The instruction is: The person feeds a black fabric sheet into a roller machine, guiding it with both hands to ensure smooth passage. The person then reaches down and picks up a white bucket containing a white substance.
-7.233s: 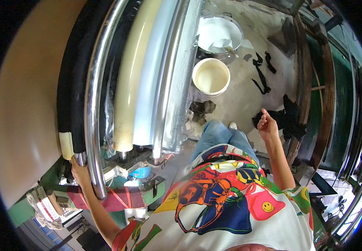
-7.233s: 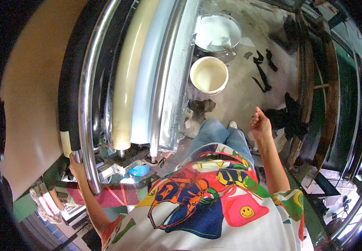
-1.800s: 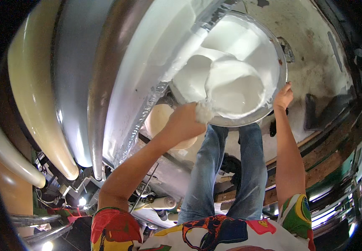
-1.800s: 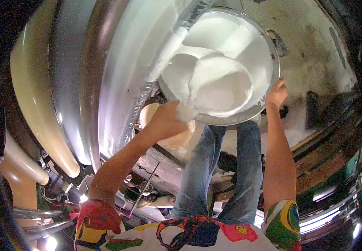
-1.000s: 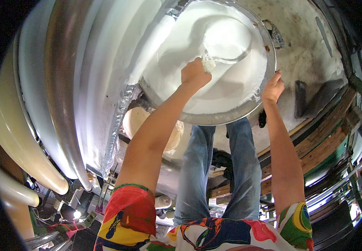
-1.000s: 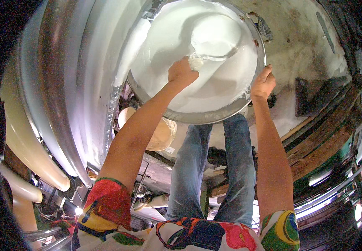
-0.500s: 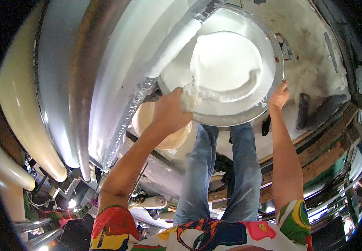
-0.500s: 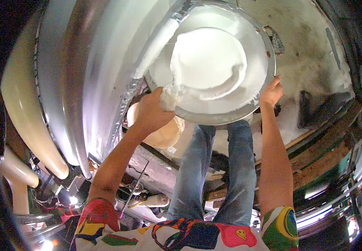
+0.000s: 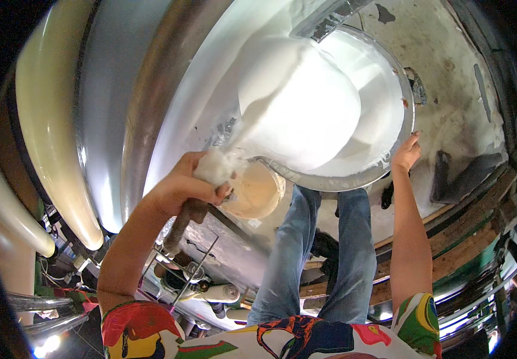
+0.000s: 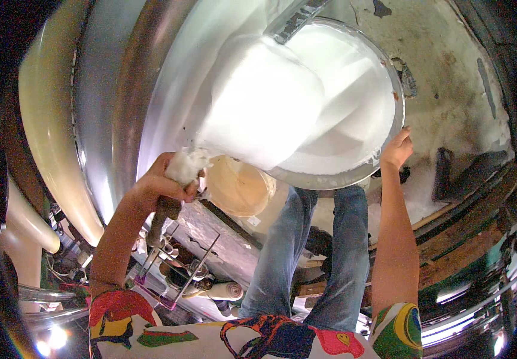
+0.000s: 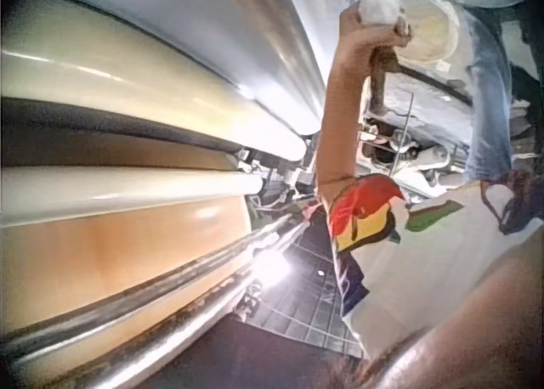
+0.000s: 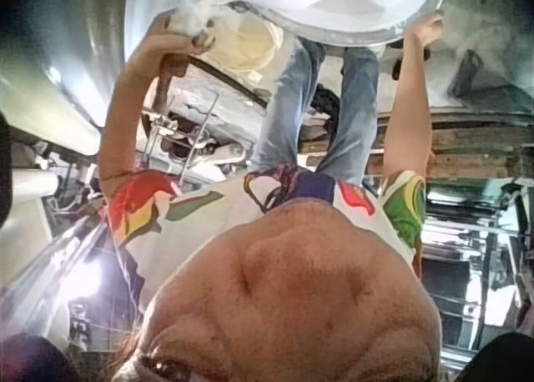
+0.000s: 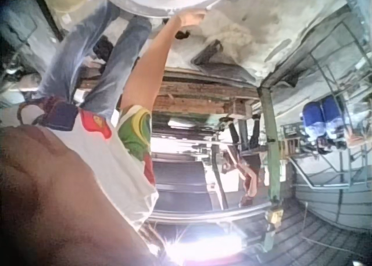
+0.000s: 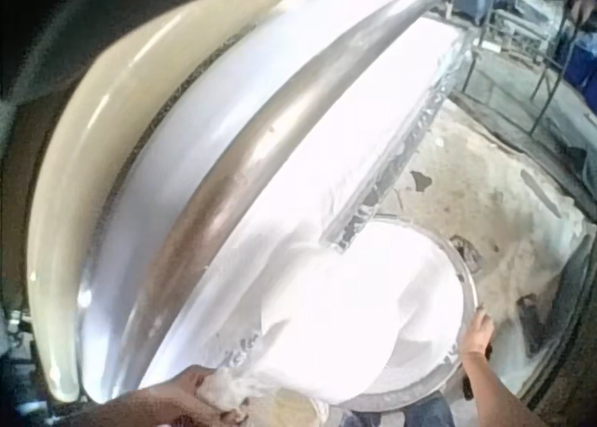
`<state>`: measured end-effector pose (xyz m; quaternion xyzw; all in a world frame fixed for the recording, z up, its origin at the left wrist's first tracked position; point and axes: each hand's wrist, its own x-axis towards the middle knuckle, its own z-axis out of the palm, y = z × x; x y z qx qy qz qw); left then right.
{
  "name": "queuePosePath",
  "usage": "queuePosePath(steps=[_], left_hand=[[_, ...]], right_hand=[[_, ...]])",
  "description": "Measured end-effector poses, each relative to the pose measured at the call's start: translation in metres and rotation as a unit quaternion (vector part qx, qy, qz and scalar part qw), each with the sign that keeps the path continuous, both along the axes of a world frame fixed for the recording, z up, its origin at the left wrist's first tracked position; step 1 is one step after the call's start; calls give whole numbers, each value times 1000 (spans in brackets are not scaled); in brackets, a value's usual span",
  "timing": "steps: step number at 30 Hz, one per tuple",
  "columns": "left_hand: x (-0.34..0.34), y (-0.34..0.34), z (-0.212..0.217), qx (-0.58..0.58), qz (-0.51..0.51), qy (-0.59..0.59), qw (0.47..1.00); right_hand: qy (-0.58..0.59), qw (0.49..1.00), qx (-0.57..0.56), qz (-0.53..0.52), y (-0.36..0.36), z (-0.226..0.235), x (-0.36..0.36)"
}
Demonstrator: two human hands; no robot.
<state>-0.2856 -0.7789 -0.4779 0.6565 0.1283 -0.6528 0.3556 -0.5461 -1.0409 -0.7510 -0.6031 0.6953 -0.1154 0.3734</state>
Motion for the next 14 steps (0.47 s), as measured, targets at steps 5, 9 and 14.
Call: queuePosePath(steps=[5, 9, 14], left_hand=[[14, 4, -3, -50, 40, 84, 994], [-35, -3, -25, -12, -198, -218, 956], [-93, -24, -74, 28, -296, -312, 902]], right_hand=[[3, 1000, -3, 3, -4, -11, -8], [-9, 1000, -13, -12, -1, -8, -4], [-24, 999, -24, -7, -1, -13, -10]])
